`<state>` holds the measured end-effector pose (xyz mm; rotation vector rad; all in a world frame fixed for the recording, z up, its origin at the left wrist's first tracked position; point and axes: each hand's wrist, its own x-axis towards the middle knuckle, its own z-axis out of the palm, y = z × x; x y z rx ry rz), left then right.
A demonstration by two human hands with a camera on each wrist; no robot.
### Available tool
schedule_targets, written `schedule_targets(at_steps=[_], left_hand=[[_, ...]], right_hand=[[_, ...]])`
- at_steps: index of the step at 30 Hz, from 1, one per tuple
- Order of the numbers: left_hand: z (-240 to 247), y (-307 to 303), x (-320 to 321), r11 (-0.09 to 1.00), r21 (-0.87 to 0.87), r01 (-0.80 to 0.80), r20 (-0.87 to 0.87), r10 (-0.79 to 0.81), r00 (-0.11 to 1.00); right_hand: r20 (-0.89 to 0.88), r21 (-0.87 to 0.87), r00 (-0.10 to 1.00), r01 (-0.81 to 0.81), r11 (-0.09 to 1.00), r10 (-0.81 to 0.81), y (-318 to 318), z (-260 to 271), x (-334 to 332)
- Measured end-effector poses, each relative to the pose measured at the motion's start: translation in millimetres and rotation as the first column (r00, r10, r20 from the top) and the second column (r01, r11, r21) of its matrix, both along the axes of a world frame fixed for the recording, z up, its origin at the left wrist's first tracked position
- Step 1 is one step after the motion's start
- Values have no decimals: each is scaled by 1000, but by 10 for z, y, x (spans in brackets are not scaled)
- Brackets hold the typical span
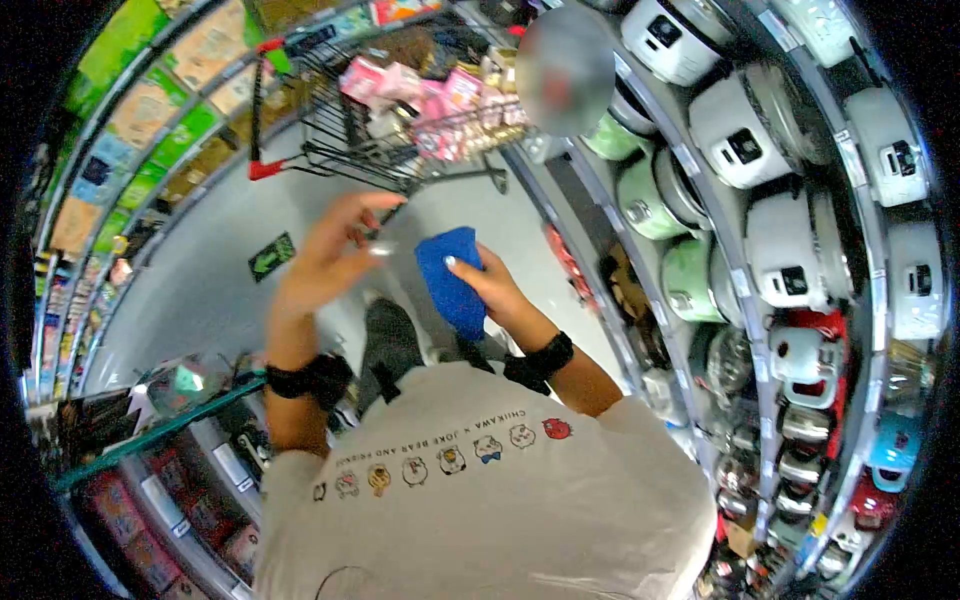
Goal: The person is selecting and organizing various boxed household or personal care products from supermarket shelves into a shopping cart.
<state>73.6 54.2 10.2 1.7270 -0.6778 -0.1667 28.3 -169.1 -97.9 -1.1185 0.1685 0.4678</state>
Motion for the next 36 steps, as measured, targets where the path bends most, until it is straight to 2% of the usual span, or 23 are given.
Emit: schedule_targets(at_steps=[1, 2, 4, 5, 7, 9, 11, 14, 19, 26, 32, 33, 34, 36], left_hand=[[339, 17, 93, 950, -268, 162, -64, -185, 981], [604, 9, 117, 857, -454, 245, -85, -315, 945], [967, 92, 34, 719, -658, 225, -223, -471, 854], [1095, 197, -55, 718, -680, 146, -359, -501, 787], [1383, 387, 41, 764, -643, 59, -473, -456, 754], [1530, 599, 198, 791, -610, 53, -484, -425, 765], [1530, 810, 441, 735, -667, 118, -363, -460, 811], [1477, 1048, 765, 700, -674, 235, -234, -504, 831], [1386, 1149, 1283, 615, -652, 443, -49, -618, 785], [1143, 782, 2124, 354, -600, 717, 202, -801, 564], [580, 116, 3112, 102, -575, 812, 320, -885, 338], [445, -12, 3326, 125, -599, 791, 286, -889, 357], [340, -148, 3563, 196, -628, 753, 228, -879, 419], [-77, -499, 4075, 623, -641, 447, -165, -682, 713]], right_hand=[[-21, -4, 999, 41, 999, -41, -64, -23, 29], [-38, -3, 996, 82, 997, -82, -104, -41, 68], [-102, -47, 982, 157, 986, -161, -123, -50, 155], [-131, -66, 971, 190, 980, -197, -100, -54, 214], [-214, -84, 951, 212, 974, -226, -5, -115, 405], [-262, -115, 936, 213, 970, -237, 161, -98, 677], [-288, -161, 930, 190, 968, -231, 385, -26, 983], [-229, -144, 962, 120, 982, -151, 712, 80, 1468], [-155, -153, 977, 121, 981, -145, 1049, 104, 2073], [-218, -166, 954, 171, 971, -206, 794, -76, 2488], [-176, -100, 959, 209, 973, -224, 23, -190, 3190], [-159, -102, 957, 230, 968, -244, -133, -235, 3377], [-147, -105, 953, 251, 962, -264, -284, -301, 3552], [-163, -103, 953, 242, 965, -257, -603, -506, 3973]])
